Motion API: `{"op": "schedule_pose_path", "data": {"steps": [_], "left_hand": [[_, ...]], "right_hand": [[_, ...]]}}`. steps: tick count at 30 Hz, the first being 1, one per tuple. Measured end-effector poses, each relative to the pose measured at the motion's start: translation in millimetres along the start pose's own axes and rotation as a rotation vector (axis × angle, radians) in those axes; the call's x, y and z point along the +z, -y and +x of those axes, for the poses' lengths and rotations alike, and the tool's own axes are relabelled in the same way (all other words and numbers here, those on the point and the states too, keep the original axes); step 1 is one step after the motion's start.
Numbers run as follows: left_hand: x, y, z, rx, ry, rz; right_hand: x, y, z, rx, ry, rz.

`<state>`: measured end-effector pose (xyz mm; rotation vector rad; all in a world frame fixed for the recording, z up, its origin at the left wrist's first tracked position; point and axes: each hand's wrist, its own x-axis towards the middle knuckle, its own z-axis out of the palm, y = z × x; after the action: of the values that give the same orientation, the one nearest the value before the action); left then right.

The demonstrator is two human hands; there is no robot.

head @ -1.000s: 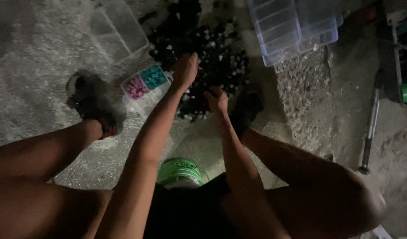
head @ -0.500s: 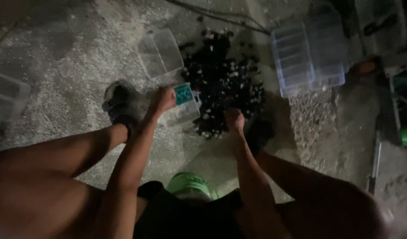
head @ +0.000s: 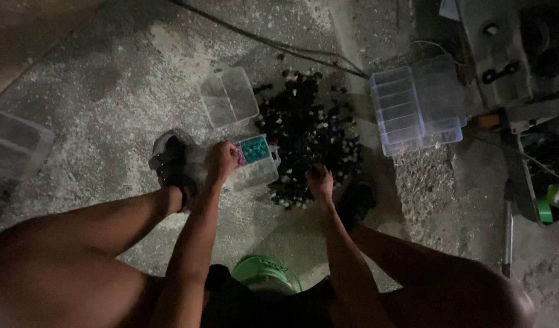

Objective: The person sits on the floor and sorts small colorful items from a pile into a compartmentalized plastic container. They repeatedly pick up items and place them into specific compartments.

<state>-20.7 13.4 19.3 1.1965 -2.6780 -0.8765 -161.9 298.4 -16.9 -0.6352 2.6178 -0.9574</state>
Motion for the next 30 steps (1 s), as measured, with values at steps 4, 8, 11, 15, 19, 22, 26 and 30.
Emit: {"op": "schedule_pose_path", "data": {"steps": [4, 8, 11, 15, 19, 22, 26, 30], "left_hand": [[7, -13, -1, 0.04, -0.026, -0.075], [13, -39, 3, 0.192, -0.109, -0.174], [20, -60, 15, 0.202, 0.048, -0.169], [30, -85, 42, 0.227, 0.015, 0.008], [30, -101, 74, 0.292, -0.087, 0.146], [28, -103, 89, 0.405, -0.17, 0.291], [31, -103, 97, 0.402, -0.166, 0.443], [37, -100, 102, 0.447, -0.115, 0.411]], "right_hand": [[4, 0, -5, -0.047, 0.075, -0.13], [10, 2, -9, 0.105, 0.11, -0.069], [14, 3, -13, 0.119, 0.068, -0.005], [16, -2, -22, 0.02, 0.04, 0.009], [17, -7, -29, -0.037, -0.009, 0.022], [22, -11, -30, 0.011, 0.021, 0.028], [30, -15, -30, 0.179, 0.01, 0.034], [33, -21, -35, 0.073, 0.014, 0.017]]}}
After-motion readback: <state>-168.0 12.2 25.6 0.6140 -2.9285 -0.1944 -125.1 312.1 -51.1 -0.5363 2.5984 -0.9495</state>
